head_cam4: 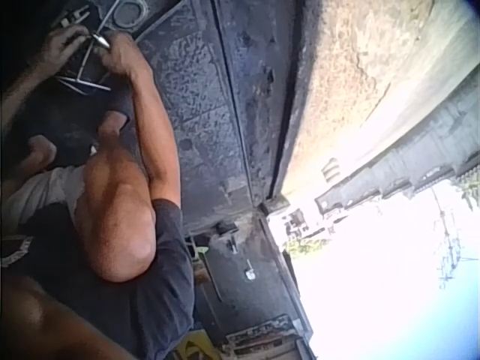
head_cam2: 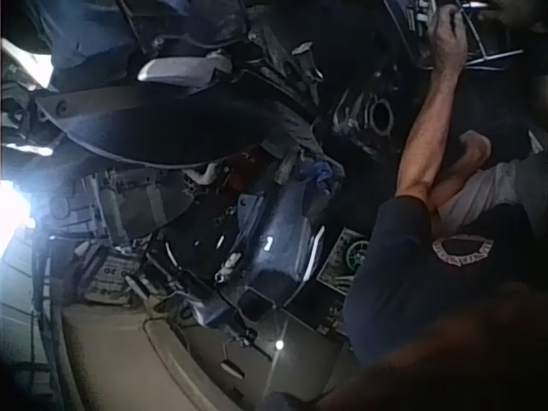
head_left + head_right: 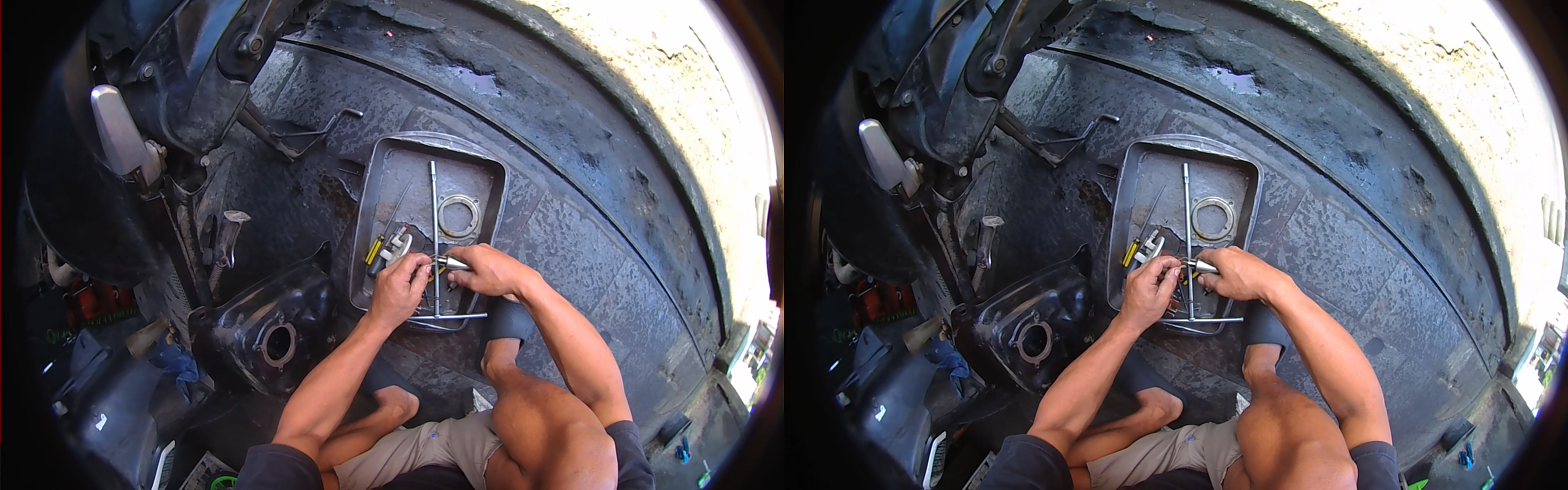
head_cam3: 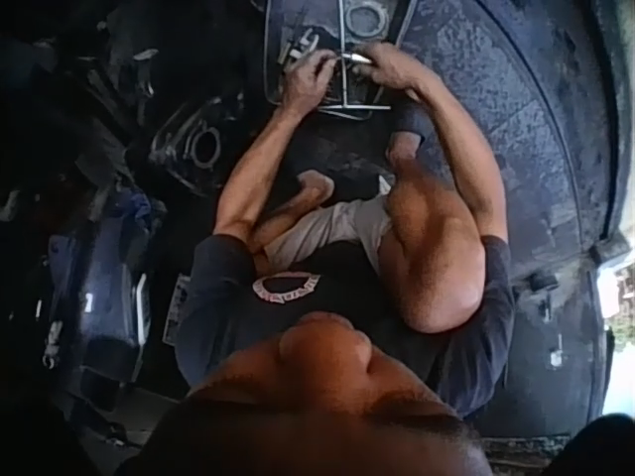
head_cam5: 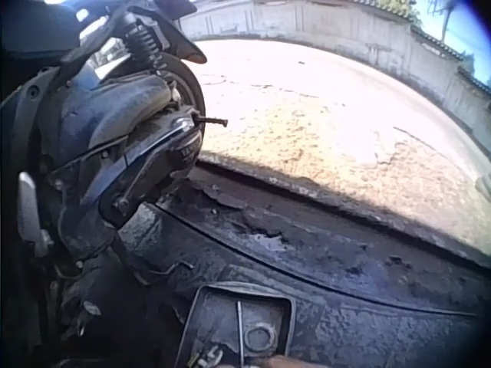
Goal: Cleaning and repairing internal motorcycle components such as a fuel pump or stator assembly.
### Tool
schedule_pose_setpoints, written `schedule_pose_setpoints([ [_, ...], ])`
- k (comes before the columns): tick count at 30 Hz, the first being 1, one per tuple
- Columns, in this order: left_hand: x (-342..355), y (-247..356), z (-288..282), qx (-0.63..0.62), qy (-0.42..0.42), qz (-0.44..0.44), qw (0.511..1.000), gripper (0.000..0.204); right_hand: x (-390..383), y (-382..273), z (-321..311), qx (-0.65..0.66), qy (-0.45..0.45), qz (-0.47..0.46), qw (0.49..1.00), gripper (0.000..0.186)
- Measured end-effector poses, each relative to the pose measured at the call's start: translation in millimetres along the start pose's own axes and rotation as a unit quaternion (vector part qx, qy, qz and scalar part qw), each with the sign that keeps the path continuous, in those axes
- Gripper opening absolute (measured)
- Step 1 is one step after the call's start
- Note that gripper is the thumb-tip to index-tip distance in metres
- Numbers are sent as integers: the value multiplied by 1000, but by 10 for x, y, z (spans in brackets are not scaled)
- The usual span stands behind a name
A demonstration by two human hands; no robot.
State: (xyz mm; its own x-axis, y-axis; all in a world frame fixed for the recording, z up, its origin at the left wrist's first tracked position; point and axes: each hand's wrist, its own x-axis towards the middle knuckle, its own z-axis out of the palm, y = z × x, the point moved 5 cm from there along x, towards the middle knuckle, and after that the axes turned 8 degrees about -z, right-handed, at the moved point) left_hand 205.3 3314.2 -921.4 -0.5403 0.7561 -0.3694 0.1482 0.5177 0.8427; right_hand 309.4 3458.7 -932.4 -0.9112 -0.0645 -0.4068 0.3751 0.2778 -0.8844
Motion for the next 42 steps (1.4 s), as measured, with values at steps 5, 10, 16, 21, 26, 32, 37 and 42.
schedule_pose_setpoints([
  [5,-8,74,-22,49,14,69,996,14,-28,102,62,125,5,53,991,37],
  [10,-3,138,-25,75,37,109,990,16,-40,102,76,158,14,32,987,32],
  [16,-4,128,-46,100,58,126,985,22,-36,61,73,158,-9,23,987,31],
  [21,-14,188,-46,140,63,171,973,22,-27,56,61,140,-14,12,990,35],
  [26,-12,206,-49,143,60,170,973,22,-20,29,52,128,-20,14,991,35],
  [32,-9,228,-51,145,66,180,971,22,-21,3,39,124,-20,17,992,36],
  [37,-5,201,-54,135,59,178,973,21,-11,3,45,118,-24,11,993,37],
  [42,11,165,-50,101,51,150,982,20,-11,14,45,129,-29,15,991,36],
])
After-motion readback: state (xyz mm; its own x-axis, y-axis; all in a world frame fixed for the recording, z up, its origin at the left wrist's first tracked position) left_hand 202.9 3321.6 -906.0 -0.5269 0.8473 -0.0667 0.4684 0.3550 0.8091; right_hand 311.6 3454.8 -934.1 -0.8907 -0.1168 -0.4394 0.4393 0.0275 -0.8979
